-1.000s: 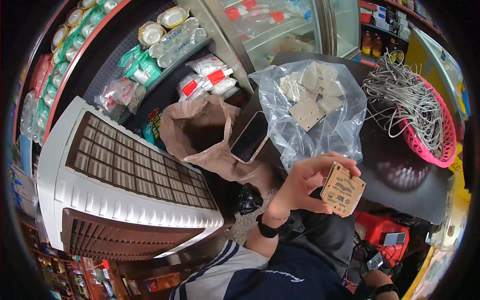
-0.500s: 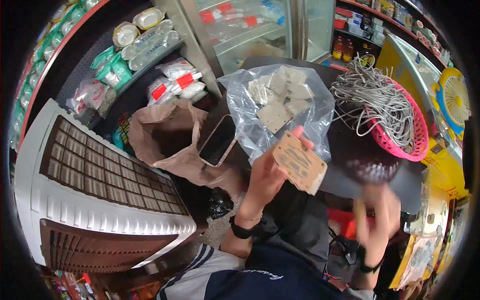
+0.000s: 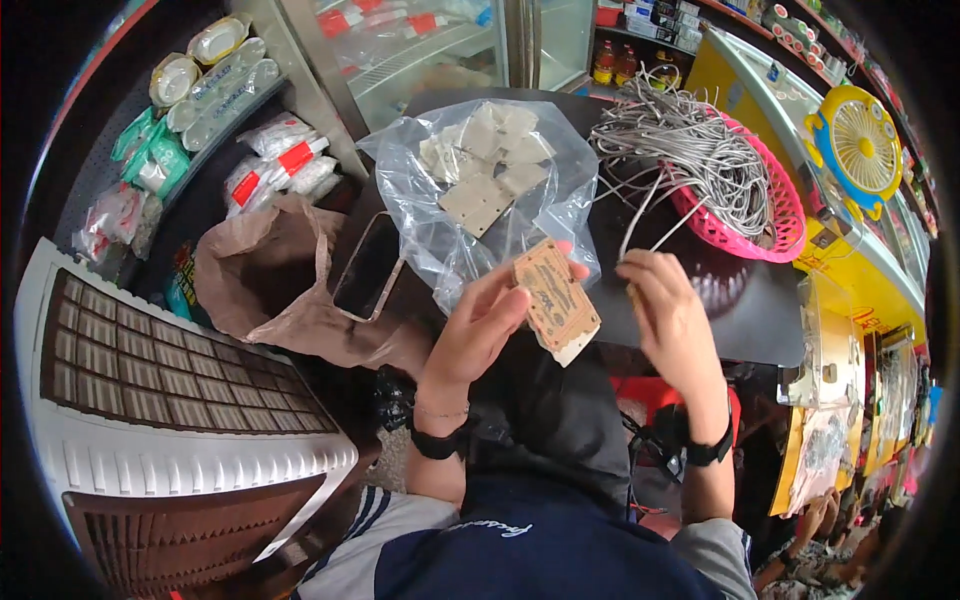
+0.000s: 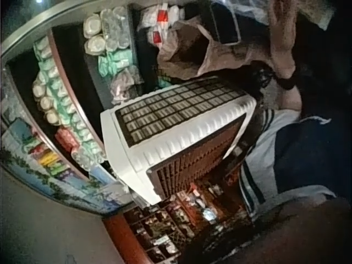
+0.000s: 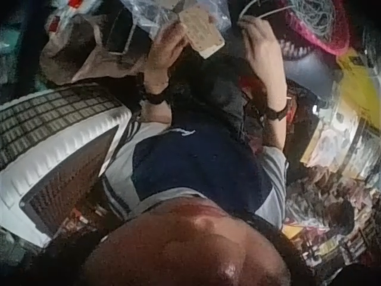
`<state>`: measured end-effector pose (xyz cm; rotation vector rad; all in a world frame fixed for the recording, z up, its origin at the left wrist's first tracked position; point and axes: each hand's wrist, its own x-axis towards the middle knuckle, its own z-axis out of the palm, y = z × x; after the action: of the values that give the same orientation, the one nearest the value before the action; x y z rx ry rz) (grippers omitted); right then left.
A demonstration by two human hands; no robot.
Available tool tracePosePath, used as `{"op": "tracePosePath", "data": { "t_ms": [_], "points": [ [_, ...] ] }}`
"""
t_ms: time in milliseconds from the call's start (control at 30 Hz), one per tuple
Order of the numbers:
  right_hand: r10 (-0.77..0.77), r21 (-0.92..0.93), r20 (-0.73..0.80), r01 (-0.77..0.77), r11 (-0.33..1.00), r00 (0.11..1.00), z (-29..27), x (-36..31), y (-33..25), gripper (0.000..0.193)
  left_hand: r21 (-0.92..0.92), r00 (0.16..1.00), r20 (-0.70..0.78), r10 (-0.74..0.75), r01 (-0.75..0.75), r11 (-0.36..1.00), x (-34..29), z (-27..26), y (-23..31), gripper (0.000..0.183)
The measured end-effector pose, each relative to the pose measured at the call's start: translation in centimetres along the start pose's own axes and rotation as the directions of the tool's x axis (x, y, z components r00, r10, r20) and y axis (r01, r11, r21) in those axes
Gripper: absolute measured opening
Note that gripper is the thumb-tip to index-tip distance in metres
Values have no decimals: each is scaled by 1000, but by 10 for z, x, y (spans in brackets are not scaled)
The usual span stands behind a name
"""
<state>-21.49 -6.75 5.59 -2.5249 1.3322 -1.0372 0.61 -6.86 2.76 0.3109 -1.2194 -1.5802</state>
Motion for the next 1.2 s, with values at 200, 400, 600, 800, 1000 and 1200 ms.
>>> {"op": "tracePosePath", "data": {
  "t_ms": [200,400,600,800,1000,1200],
  "points": [
    [-189,100,8,187,977,982,-15,-14,-61,26,-228,984,122,-134,159,961,-6,9,5,80],
    [-219,260,85,190,947,972,-18,-32,-75,26,-436,995,82,-59,89,896,-27,13,-2,86],
    [-200,440,205,92,893,958,-22,-44,-78,25,-673,958,248,143,64,737,-44,-17,-13,84],
    [-135,575,272,-48,816,953,-13,-52,-58,18,-509,412,829,379,271,817,-10,-23,26,72],
    [-28,464,292,-116,878,956,12,-69,-21,15,-656,269,754,599,263,707,-11,-14,36,48],
    [-6,542,382,-218,812,924,17,-74,-19,13,-711,282,691,666,104,695,-16,-13,45,33]
  ]
}}
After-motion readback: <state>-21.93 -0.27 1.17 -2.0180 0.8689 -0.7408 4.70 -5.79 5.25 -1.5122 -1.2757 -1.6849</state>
